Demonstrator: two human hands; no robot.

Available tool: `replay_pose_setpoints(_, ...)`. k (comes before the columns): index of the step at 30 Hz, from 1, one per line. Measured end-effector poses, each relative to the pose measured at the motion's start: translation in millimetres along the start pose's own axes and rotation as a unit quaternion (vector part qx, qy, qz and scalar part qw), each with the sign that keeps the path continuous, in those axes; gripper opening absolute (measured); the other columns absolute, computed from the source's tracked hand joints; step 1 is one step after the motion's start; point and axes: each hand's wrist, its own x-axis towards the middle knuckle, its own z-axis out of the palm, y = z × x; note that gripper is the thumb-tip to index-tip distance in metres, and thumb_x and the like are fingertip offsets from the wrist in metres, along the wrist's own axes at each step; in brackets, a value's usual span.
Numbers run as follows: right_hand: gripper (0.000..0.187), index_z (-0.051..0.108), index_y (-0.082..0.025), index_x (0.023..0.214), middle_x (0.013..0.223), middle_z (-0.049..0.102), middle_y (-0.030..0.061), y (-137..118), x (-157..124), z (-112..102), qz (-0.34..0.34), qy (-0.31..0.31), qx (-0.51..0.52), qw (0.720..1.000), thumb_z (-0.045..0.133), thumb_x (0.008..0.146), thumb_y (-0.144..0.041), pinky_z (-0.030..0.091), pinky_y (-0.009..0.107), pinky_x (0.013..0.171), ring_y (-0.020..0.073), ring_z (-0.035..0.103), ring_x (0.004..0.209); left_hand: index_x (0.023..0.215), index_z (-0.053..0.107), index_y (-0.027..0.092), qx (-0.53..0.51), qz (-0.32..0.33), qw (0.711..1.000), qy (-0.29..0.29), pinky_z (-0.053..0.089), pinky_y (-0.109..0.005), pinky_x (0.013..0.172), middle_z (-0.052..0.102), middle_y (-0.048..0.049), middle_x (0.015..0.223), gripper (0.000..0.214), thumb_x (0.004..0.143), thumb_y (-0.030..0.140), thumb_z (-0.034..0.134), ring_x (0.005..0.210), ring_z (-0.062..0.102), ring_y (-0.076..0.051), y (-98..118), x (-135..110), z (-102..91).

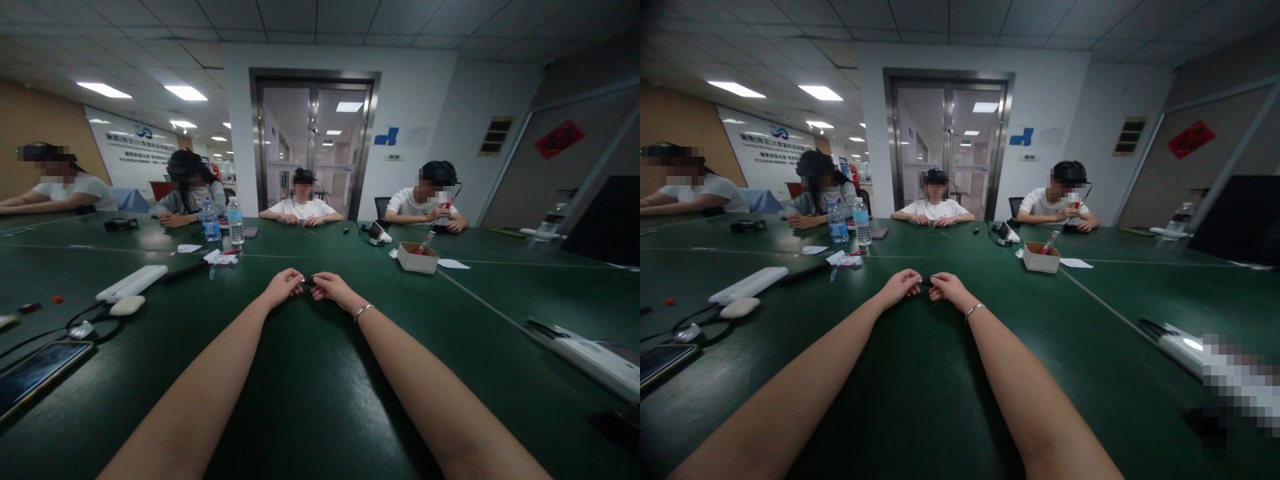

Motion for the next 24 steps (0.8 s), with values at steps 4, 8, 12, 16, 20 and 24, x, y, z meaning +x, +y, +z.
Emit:
replay_pose_setpoints(4,0.010,0.051,-0.007,0.098,0.059,0.062,0.0058,-0.3,0.1,-0.4,-0.002,0.000,0.002,1.000,0.045,0.091,-0.008,0.052,0.018,0.047,0.0111,0.060,0.047,0.089,0.052,0.015,0.007,0.007,1.000,-0.013,0.038,-0.020,0.051,0.060,-0.0008,0.064,0.027,0.072,0.035,0.058,0.056,0.054,-0.010,1.4,-2.1,-1.0)
replay_pose_setpoints(8,0.008,0.052,-0.008,0.095,0.060,0.062,0.0063,0.9,1.4,-1.5,-0.002,0.000,-0.004,1.000,0.045,0.091,-0.008,0.052,0.018,0.047,0.0106,0.060,0.046,0.091,0.052,0.015,0.010,0.014,1.000,-0.018,0.038,-0.021,0.052,0.061,-0.0012,0.065,0.027,0.072,0.034,0.059,0.057,0.054,-0.010,-1.2,-1.3,-1.7)
replay_pose_setpoints(12,0.007,0.051,-0.008,0.093,0.059,0.062,0.0060,2.5,2.0,-2.1,-0.008,-0.004,-0.005,1.000,0.045,0.091,-0.008,0.052,0.018,0.048,0.0105,0.059,0.046,0.089,0.053,0.015,0.016,0.007,1.000,-0.019,0.039,-0.022,0.053,0.060,-0.0013,0.065,0.025,0.075,0.035,0.056,0.057,0.054,-0.010,-2.2,-0.1,-1.2)
replay_pose_setpoints(16,0.007,0.051,-0.009,0.093,0.060,0.062,0.0058,2.1,0.7,-1.5,-0.008,-0.007,-0.006,1.000,0.045,0.091,-0.009,0.052,0.018,0.049,0.0105,0.060,0.048,0.087,0.053,0.015,0.028,0.006,0.999,-0.017,0.039,-0.022,0.053,0.060,-0.0013,0.065,0.025,0.075,0.037,0.055,0.057,0.054,-0.010,-0.7,-0.6,-1.1)
replay_pose_setpoints(20,0.006,0.051,-0.009,0.093,0.060,0.062,0.0055,0.8,-0.1,-0.5,-0.004,-0.005,-0.006,1.000,0.044,0.092,-0.009,0.053,0.018,0.049,0.0105,0.060,0.048,0.086,0.053,0.015,0.038,0.012,0.999,-0.018,0.040,-0.023,0.054,0.060,-0.0016,0.067,0.028,0.075,0.041,0.054,0.059,0.054,-0.011,-2.6,0.2,-1.9)
replay_pose_setpoints(24,0.006,0.050,-0.010,0.092,0.059,0.061,0.0052,0.7,0.6,0.0,-0.001,-0.005,-0.006,1.000,0.044,0.092,-0.010,0.053,0.018,0.048,0.0106,0.060,0.047,0.084,0.053,0.015,0.037,0.012,0.999,-0.020,0.041,-0.024,0.055,0.060,-0.0017,0.066,0.029,0.075,0.043,0.054,0.058,0.054,-0.011,-7.0,3.2,-2.5)
